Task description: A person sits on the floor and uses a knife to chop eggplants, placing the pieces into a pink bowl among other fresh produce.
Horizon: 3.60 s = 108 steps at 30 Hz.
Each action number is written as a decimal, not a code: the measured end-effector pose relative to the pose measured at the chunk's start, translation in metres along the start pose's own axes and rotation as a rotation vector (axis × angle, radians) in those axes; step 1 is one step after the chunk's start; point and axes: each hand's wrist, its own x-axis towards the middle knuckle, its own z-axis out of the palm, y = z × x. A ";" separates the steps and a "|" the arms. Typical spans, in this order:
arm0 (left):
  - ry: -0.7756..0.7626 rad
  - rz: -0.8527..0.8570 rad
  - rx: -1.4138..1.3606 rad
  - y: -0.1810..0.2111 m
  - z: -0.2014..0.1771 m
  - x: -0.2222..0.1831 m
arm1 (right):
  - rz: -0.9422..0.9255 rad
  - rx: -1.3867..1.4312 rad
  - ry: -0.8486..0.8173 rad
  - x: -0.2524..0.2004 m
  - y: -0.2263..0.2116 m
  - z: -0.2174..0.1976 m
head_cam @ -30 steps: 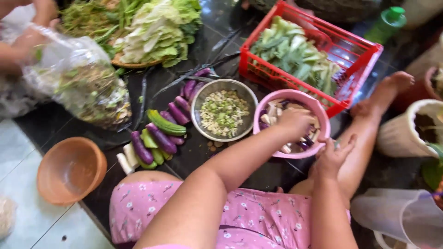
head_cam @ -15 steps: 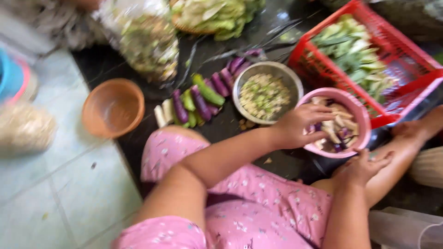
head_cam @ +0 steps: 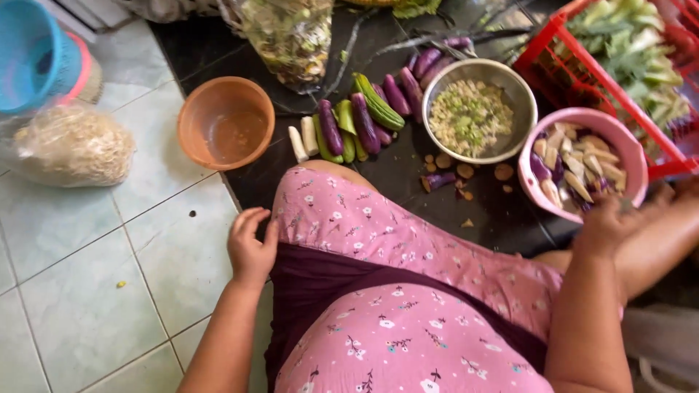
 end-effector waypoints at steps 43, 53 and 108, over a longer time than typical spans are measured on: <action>-0.941 -1.076 -1.323 0.126 0.329 0.039 | 0.124 0.687 -0.732 -0.169 -0.005 0.082; -1.093 -1.063 -1.300 0.115 0.348 0.033 | 0.176 0.725 -0.832 -0.163 -0.019 0.075; -0.703 -0.513 -1.350 0.126 0.344 0.015 | 0.286 0.565 -0.853 -0.161 -0.033 0.078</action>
